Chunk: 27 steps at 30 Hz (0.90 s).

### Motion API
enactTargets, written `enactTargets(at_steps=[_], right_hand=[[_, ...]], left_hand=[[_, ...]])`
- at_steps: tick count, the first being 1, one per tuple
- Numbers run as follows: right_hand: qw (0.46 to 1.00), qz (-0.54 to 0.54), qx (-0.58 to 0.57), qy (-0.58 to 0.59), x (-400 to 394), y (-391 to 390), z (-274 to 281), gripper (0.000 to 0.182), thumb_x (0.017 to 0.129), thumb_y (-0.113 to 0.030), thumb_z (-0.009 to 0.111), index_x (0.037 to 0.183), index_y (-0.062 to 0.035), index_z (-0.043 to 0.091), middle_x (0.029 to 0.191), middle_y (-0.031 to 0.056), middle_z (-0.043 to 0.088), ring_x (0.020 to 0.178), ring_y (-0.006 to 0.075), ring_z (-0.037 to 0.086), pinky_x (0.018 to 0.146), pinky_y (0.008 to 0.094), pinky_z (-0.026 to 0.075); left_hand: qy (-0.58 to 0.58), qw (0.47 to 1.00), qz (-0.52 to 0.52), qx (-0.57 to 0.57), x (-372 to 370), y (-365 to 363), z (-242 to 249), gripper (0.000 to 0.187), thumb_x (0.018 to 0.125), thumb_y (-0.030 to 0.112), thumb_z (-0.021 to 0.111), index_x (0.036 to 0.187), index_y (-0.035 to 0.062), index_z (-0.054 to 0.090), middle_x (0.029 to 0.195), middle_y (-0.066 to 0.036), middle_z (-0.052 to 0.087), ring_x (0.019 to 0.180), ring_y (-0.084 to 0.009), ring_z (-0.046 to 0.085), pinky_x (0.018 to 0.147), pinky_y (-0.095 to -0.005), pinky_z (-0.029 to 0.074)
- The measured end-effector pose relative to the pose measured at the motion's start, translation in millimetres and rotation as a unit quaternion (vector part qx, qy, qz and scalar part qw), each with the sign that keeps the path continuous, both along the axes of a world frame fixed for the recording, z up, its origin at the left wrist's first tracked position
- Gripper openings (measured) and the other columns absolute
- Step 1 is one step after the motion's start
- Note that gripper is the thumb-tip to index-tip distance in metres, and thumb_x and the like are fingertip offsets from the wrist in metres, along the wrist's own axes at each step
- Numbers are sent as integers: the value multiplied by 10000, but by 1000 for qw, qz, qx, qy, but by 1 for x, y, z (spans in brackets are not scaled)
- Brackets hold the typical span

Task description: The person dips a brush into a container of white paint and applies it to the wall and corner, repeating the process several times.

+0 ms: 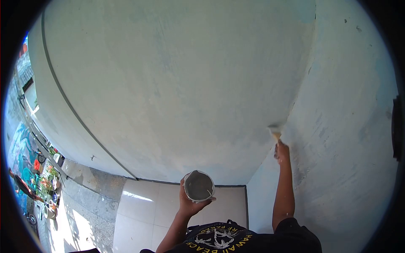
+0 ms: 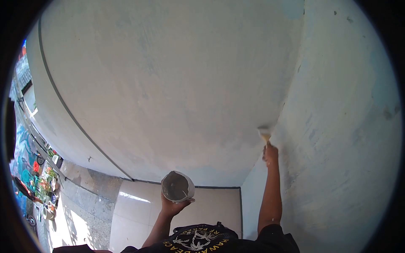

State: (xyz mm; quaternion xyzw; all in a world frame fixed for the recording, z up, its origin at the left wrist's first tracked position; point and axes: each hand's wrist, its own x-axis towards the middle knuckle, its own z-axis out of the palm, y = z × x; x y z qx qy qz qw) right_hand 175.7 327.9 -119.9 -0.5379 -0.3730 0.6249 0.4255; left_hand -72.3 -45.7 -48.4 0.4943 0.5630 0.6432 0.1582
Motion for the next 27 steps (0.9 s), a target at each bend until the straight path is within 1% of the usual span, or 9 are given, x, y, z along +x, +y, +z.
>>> enactTargets(at_steps=[3,6,10,11,13,15,20,22,27], right_hand=[[988,-24,154,-20,-6,-7,124,342,974,-327,476,739,-82,519,531,-61,378,396,45,288,358,226,232],[978,-32,202,38,1,-13,156,352,980,-336,470,732,-89,504,531,-62,368,399,45,282,364,228,233],[956,-62,265,112,1,-22,174,372,982,-371,468,723,-104,490,532,-58,368,401,53,289,369,231,255],[957,-68,260,109,-1,-20,163,372,982,-371,468,723,-104,490,532,-58,368,401,53,289,369,231,255],[982,-52,178,15,-12,-6,119,394,980,-404,462,710,-117,481,527,-54,374,397,63,303,369,236,276],[992,-31,120,19,-23,-1,44,411,977,-431,454,704,-124,480,524,-45,388,385,75,315,364,243,288],[999,-8,4,33,-21,-26,-76,430,965,-469,462,695,-134,449,527,-38,356,378,86,276,359,262,235],[994,-8,-105,29,-15,-34,-108,415,969,-435,462,696,-123,453,524,-32,352,368,95,261,355,273,211],[985,31,-172,7,3,-44,-137,401,965,-381,457,675,-104,462,511,-24,379,358,104,300,338,284,233]], left_hand=[[8,1000,-1,-8,-1,0,4,964,558,198,910,1307,10,332,1187,-131,541,1099,-228,561,918,-368,469],[-45,999,-11,-20,1,0,-3,950,555,179,908,1299,15,341,1175,-128,547,1083,-226,569,910,-369,476],[-45,997,-17,-62,-4,-2,-11,921,541,166,908,1266,26,357,1161,-124,553,1068,-222,572,904,-368,481],[-45,996,-23,-69,-5,-1,-11,921,541,166,908,1266,26,357,1161,-124,553,1068,-222,572,904,-368,481],[-52,996,-30,-73,-7,-1,-13,917,535,167,906,1259,29,360,1156,-122,553,1064,-220,571,900,-367,483],[-48,996,-36,-68,-8,0,-16,921,533,168,905,1260,30,357,1152,-120,552,1059,-219,571,898,-368,483],[-53,995,-34,-75,-10,1,-23,944,524,178,907,1269,35,345,1150,-116,543,1052,-217,568,892,-369,486],[-59,995,-26,-82,-10,1,-24,957,512,189,913,1270,39,348,1155,-114,536,1052,-216,565,887,-371,489],[-54,995,-10,-78,-10,3,-32,959,509,186,909,1273,39,348,1164,-117,532,1058,-217,561,887,-371,487]])
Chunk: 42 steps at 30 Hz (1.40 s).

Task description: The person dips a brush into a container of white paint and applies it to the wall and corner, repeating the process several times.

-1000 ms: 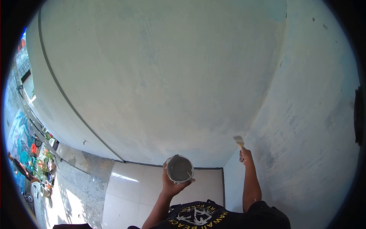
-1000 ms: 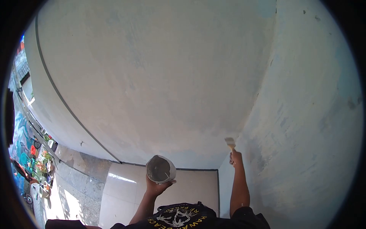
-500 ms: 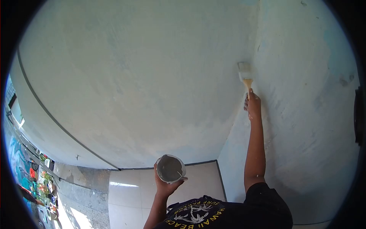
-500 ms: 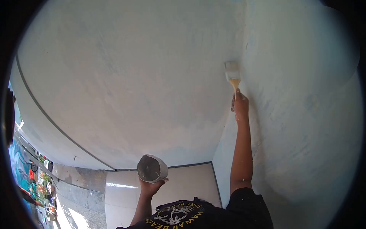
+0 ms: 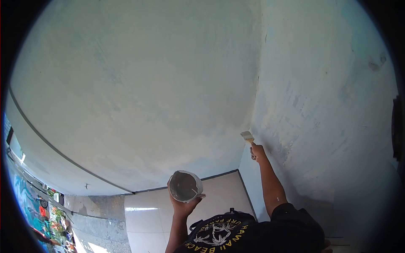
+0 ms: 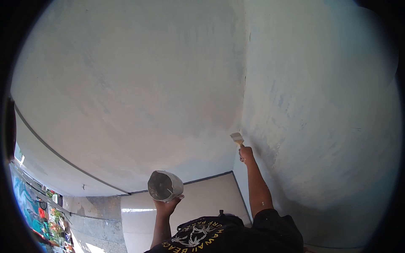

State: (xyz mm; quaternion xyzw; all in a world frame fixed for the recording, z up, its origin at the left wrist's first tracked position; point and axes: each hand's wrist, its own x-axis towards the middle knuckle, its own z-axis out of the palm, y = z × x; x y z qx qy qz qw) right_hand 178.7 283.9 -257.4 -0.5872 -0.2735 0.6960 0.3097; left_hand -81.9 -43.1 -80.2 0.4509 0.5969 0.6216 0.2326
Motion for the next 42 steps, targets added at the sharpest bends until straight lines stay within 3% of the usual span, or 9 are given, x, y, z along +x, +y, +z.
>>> enactTargets(at_steps=[8,11,21,23,26,30,32,35,42], right_hand=[[937,-65,342,35,-12,-13,214,383,986,-388,449,736,-101,489,528,-56,360,396,62,319,371,241,268],[919,-88,380,54,-16,-4,240,404,975,-423,461,727,-105,491,527,-54,360,401,63,317,372,244,270],[999,-43,-10,13,-7,-21,-28,477,943,-537,451,653,-160,420,491,-37,300,368,116,238,362,293,203],[999,-23,-42,-3,-4,-20,-32,485,945,-538,441,644,-158,414,485,-37,293,365,116,228,359,294,199],[997,-43,66,19,9,-7,15,453,960,-467,455,634,-154,423,503,-35,325,377,114,243,369,293,213],[956,-127,260,-41,4,-1,166,405,971,-393,473,698,-95,504,517,-39,390,395,85,344,373,265,286],[943,-140,302,-23,2,-7,190,415,972,-400,471,691,-95,493,512,-42,385,380,75,321,368,253,275],[930,-202,306,18,1,-5,176,428,966,-437,471,681,-118,486,501,-47,366,372,79,307,366,252,270],[994,-105,16,2,13,-11,-21,496,931,-540,479,625,-155,416,482,-28,294,361,129,240,357,297,216]], left_hand=[[-8,999,-36,-13,-9,1,-14,941,526,171,894,1278,32,345,1167,-121,539,1057,-215,564,899,-363,479],[-26,996,-82,5,-12,9,-1,948,534,173,897,1282,25,333,1163,-123,543,1057,-222,566,906,-366,474],[2,984,-169,55,-25,21,-1,971,543,183,901,1301,16,316,1183,-132,546,1089,-236,569,913,-365,478],[-2,984,-170,58,-26,22,2,965,546,177,899,1300,16,317,1182,-132,549,1091,-236,569,915,-367,479],[-14,982,-180,62,-21,19,10,959,551,174,896,1300,16,317,1179,-132,551,1090,-235,570,915,-370,479],[7,983,-176,49,-23,20,9,952,554,168,893,1298,16,319,1180,-133,551,1089,-234,571,921,-371,476],[-5,982,-183,52,-23,20,9,951,554,167,893,1297,16,319,1177,-133,552,1089,-234,571,923,-370,474],[0,984,-173,52,-23,20,7,945,552,161,894,1292,15,323,1166,-131,559,1087,-232,573,920,-369,475],[-4,983,-179,47,-25,17,5,936,552,159,894,1284,11,331,1176,-133,563,1085,-234,577,921,-369,474]])
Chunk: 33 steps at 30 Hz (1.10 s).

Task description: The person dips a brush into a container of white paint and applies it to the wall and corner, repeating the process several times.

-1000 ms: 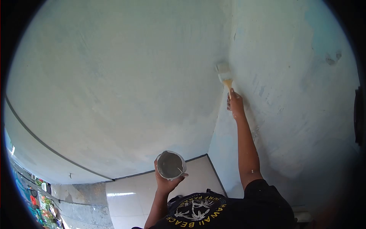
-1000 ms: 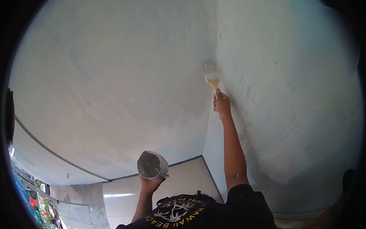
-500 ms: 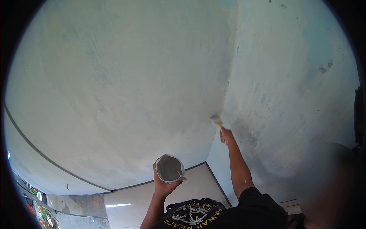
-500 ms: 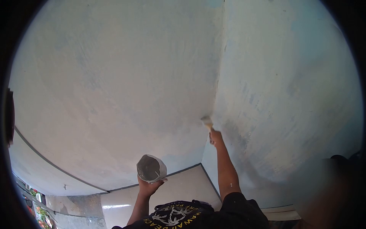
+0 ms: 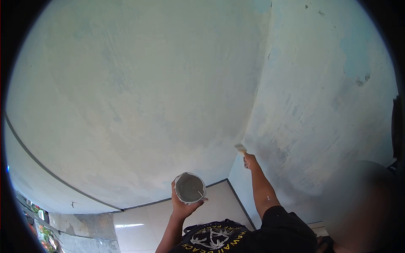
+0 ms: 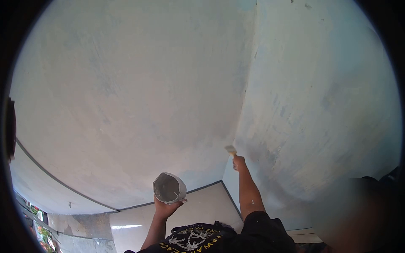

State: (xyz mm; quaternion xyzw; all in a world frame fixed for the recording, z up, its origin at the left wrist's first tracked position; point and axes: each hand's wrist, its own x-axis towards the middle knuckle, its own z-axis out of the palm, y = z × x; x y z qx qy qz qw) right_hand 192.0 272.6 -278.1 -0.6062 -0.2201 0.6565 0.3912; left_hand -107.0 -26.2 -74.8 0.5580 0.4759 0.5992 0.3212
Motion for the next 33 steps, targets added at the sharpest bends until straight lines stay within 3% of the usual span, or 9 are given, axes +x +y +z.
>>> enactTargets(at_steps=[3,8,13,20,22,25,27,30,33], right_hand=[[999,24,4,-26,3,0,3,487,939,-514,479,604,-171,398,474,-41,297,355,123,234,349,293,201],[969,-86,229,-42,3,14,166,408,958,-405,503,655,-134,472,491,-44,375,359,85,311,338,256,234],[935,-132,327,32,5,5,218,443,955,-469,494,668,-135,450,475,-56,289,347,75,261,345,250,235],[998,-53,20,-8,5,10,21,504,929,-540,488,600,-170,396,467,-48,269,351,124,233,358,297,185],[996,46,-70,-43,18,2,-32,530,927,-540,490,562,-172,375,459,-36,268,353,129,220,366,298,165],[997,70,-3,-31,39,10,-22,538,925,-538,495,551,-171,377,458,-21,282,360,130,231,368,306,170],[987,-13,101,-124,49,35,54,503,928,-494,512,567,-150,450,490,3,375,385,158,318,372,336,255],[938,-24,234,-254,67,38,219,456,902,-461,565,665,-72,547,553,10,452,461,145,404,418,304,341],[917,-112,349,-156,70,10,331,425,908,-436,579,680,-79,542,526,-28,423,414,95,348,377,272,288]], left_hand=[[1,1000,10,2,3,1,0,939,555,161,894,1289,8,330,1181,-135,561,1086,-234,576,922,-368,472],[-6,1000,6,-7,3,0,4,949,558,168,896,1298,8,325,1180,-134,558,1088,-232,573,922,-369,471],[-20,1000,4,7,2,2,-3,961,555,172,900,1303,11,318,1176,-131,552,1093,-229,567,920,-362,469],[8,1000,-9,-7,-1,3,0,957,554,155,899,1301,14,317,1179,-132,552,1096,-233,566,919,-368,470],[-22,1000,-11,-1,1,3,2,949,555,148,898,1296,18,320,1175,-131,554,1093,-232,568,917,-373,473],[-9,1000,3,-4,1,4,-3,938,549,149,899,1284,23,329,1169,-128,554,1084,-228,571,912,-370,477],[-4,1000,8,-4,0,3,-7,938,545,149,899,1281,24,331,1167,-127,554,1081,-226,571,910,-369,478],[-6,1000,4,-5,0,4,-11,937,539,151,901,1275,26,334,1166,-126,552,1075,-224,572,905,-368,481],[-14,1000,-1,-8,-1,5,-13,938,536,154,902,1272,26,335,1167,-126,551,1069,-225,574,902,-370,483]])
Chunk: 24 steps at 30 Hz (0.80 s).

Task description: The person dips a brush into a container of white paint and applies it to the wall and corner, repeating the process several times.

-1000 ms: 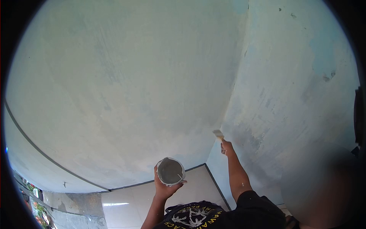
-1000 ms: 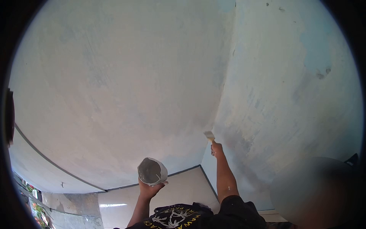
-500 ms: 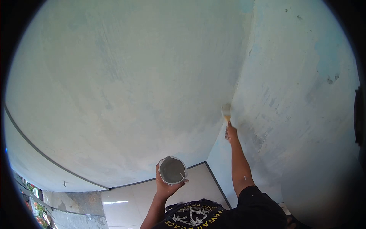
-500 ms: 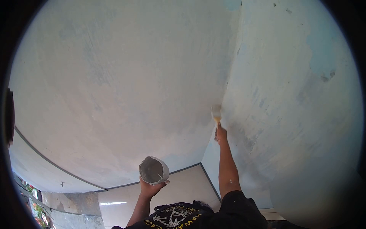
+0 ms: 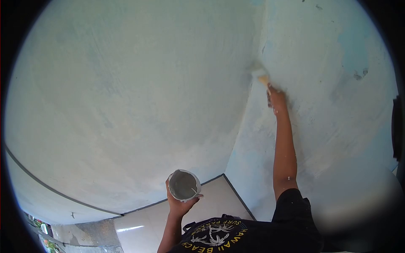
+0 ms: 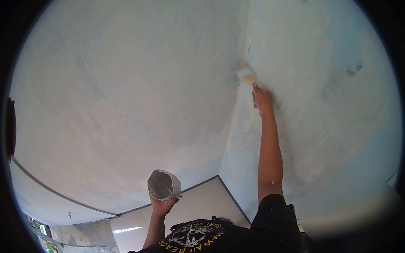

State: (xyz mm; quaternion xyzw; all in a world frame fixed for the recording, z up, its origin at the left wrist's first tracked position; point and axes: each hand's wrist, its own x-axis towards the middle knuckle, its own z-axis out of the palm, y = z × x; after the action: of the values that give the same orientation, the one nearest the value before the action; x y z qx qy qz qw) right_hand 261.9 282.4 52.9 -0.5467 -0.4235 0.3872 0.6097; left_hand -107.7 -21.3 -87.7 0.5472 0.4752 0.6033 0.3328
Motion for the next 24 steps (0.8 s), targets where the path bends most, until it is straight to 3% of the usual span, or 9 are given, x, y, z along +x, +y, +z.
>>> enactTargets(at_steps=[4,5,7,9,13,16,18,21,24], right_hand=[[990,58,86,98,-2,2,43,425,915,-455,566,712,-82,543,547,-33,437,423,93,361,386,258,306],[996,36,35,68,-13,5,35,439,911,-475,563,713,-85,541,555,-30,436,435,96,372,397,258,321],[998,36,-56,22,-37,28,-24,459,899,-533,550,729,-106,544,569,-22,428,462,109,391,436,266,359],[962,138,-152,179,-49,35,-107,485,867,-609,550,689,-162,491,488,-55,329,374,97,276,379,266,274],[904,182,-285,263,-63,3,-234,453,921,-556,494,692,-167,452,472,-62,263,363,99,217,373,281,203],[878,174,-372,245,-59,-10,-291,454,943,-513,482,676,-149,436,482,-57,244,377,94,204,373,286,201],[881,168,-426,122,-53,-6,-303,431,950,-479,481,655,-165,462,489,-49,293,391,102,243,377,292,216],[938,169,-277,120,-51,-1,-219,404,952,-437,506,684,-133,499,524,-35,380,409,113,310,392,291,274],[985,111,-87,103,-62,-4,-81,386,925,-471,537,710,-152,524,557,-50,413,462,99,367,457,283,336]], left_hand=[[-7,1000,-18,-5,-1,1,4,940,534,158,903,1272,25,336,1171,-124,550,1068,-224,575,905,-372,483],[-9,1000,-20,-8,-2,1,4,940,534,158,903,1272,25,336,1171,-124,550,1068,-224,575,905,-372,483],[1,1000,-25,-7,-3,2,3,946,531,159,906,1274,25,335,1176,-125,548,1076,-223,571,908,-371,482],[-6,1000,-22,-11,-3,2,1,950,530,162,907,1275,25,335,1177,-125,548,1078,-222,570,909,-370,482],[-22,999,-19,-24,-2,0,-3,962,526,171,912,1280,27,333,1178,-125,547,1079,-223,569,910,-369,480],[-15,1000,-8,-15,-2,0,-2,964,528,171,911,1283,28,329,1173,-124,547,1078,-224,568,904,-367,484],[-12,1000,5,-22,1,-2,-1,962,529,172,910,1282,27,329,1170,-122,546,1074,-222,569,901,-366,487],[-11,999,19,-28,4,-4,0,961,529,175,911,1279,28,330,1165,-117,542,1067,-217,569,894,-364,492],[-9,999,18,-27,4,-6,4,961,529,182,912,1279,29,331,1165,-116,536,1059,-212,567,889,-362,494]])
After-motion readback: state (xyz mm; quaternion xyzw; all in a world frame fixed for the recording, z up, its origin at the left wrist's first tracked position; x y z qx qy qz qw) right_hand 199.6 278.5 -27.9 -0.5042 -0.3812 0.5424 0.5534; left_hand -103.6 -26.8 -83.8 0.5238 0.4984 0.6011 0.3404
